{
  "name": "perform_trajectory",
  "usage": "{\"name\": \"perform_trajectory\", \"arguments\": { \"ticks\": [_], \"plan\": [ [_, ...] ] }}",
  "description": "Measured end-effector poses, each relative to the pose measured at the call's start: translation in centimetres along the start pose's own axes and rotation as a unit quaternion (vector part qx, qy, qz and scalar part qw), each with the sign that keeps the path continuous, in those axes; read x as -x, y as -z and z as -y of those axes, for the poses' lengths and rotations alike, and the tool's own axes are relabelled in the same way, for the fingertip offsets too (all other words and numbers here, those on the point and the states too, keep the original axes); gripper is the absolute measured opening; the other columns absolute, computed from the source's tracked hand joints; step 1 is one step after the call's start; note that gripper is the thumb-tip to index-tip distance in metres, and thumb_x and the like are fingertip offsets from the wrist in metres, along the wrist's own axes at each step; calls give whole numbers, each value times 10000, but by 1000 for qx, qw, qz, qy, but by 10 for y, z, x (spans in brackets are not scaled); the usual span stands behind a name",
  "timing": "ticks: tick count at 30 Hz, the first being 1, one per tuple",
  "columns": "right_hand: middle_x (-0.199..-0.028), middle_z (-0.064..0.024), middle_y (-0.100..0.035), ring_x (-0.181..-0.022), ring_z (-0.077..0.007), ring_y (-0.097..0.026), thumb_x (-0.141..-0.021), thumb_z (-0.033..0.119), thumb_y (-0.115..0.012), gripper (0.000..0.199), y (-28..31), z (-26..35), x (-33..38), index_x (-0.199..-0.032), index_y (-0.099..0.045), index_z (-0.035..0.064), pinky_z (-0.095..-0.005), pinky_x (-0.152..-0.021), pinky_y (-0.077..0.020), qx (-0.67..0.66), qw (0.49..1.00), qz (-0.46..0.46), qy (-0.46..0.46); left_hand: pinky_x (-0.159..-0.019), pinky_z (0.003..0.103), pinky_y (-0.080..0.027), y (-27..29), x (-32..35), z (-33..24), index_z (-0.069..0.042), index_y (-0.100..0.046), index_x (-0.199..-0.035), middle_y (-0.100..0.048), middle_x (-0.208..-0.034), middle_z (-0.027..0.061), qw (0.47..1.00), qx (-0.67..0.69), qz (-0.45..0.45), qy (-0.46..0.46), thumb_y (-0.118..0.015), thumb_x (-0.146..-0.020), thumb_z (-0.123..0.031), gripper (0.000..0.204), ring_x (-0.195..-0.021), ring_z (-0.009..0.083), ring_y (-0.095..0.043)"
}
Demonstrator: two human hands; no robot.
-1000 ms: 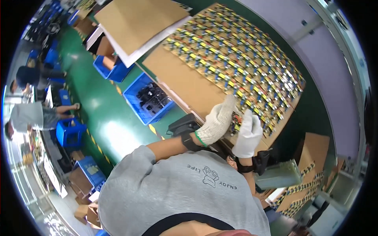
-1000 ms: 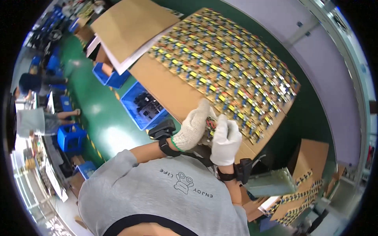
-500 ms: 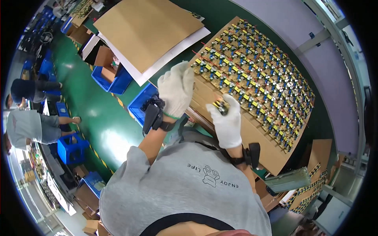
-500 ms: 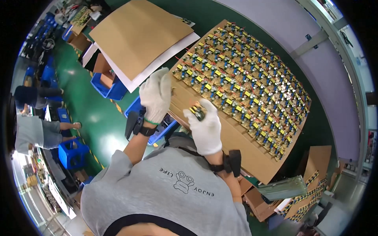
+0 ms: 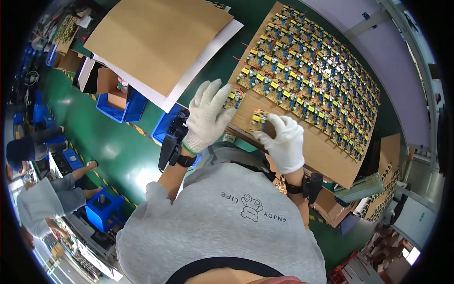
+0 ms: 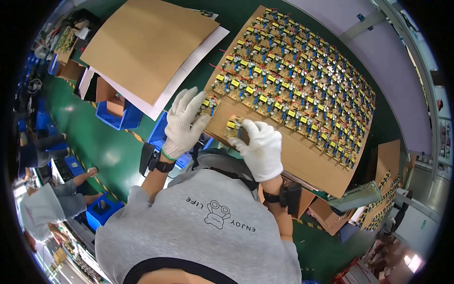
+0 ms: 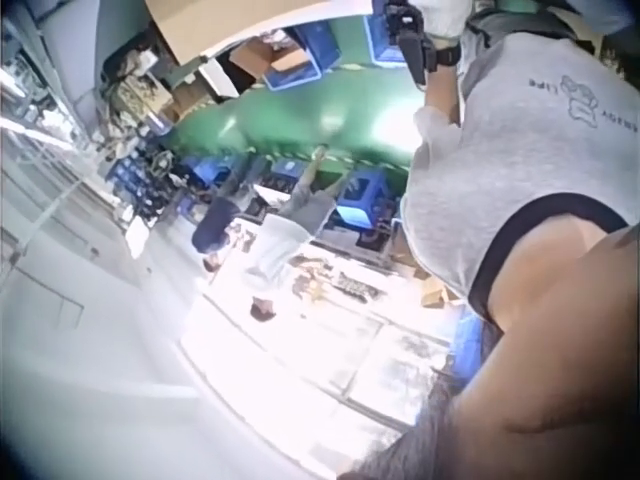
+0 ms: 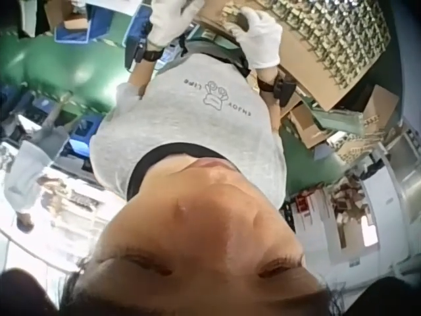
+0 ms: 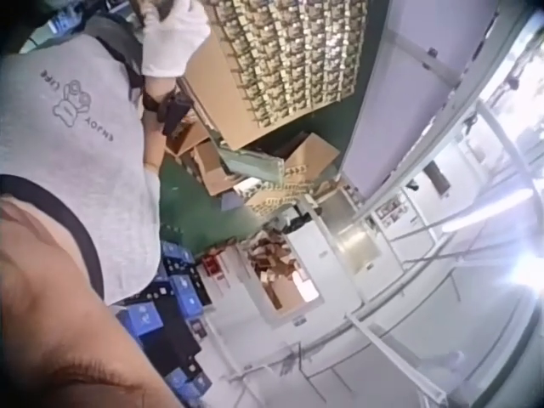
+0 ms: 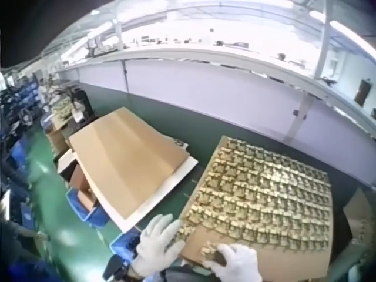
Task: The person picks up circuit boards from a stack, dips them into a green fixture, and arranges them onto a cardboard sheet. Once the sheet is full, the person covers it with another cardboard piece and continues the process.
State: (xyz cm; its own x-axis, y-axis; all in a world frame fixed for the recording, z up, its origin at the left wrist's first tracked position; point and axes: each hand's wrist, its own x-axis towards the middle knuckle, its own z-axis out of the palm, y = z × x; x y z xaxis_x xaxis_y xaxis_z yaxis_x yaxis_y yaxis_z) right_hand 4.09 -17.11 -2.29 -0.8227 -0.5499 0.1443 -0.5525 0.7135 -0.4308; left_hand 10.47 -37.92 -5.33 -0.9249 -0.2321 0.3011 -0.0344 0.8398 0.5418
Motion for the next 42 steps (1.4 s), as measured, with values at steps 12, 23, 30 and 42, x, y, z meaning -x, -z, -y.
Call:
{"name": "perform_trajectory", "arguments": {
  "ticks": [12,23,30,42],
  "plan": [
    [-873,-121,-631,-781,-301,-602,-674,312,-815,502,-28,30,-32,-1065,-612,72,-413,-679,-473,-5,999,-43,-16,-991,503,-380,-3,-7,2,-90,-527,-1288,-514,-1290,195,1000,3,-9,13,-640,-824,-250,503,-1224,417,-444],
    [-957,-159,-636,-864,-325,-620,-772,416,-672,544,-12,13,-31,-1126,-575,15,-442,-723,-478,-115,993,-26,-2,-1049,411,-356,-18,-10,5,12,-497,-1308,-537,-1279,195,991,112,-8,69,-577,-874,-94,455,-1181,339,-499],
    [-920,-143,-614,-718,-343,-591,-734,246,-763,403,71,-84,57,-1010,-605,-2,-418,-724,-494,-65,933,-332,-121,-1053,377,-363,-10,-33,-15,24,-541,-1282,-522,-1328,191,979,41,-197,23,-462,-1003,-233,387,-1227,300,-484],
    [-942,-242,-682,-874,-351,-658,-803,480,-675,590,215,-500,393,-973,-664,-86,-413,-786,-489,91,581,-487,-646,-1009,428,-406,-71,-26,-162,45,-529,-1251,-463,-1345,227,968,88,-227,-52,-496,-979,-224,384,-1240,347,-450]
  ]
}}
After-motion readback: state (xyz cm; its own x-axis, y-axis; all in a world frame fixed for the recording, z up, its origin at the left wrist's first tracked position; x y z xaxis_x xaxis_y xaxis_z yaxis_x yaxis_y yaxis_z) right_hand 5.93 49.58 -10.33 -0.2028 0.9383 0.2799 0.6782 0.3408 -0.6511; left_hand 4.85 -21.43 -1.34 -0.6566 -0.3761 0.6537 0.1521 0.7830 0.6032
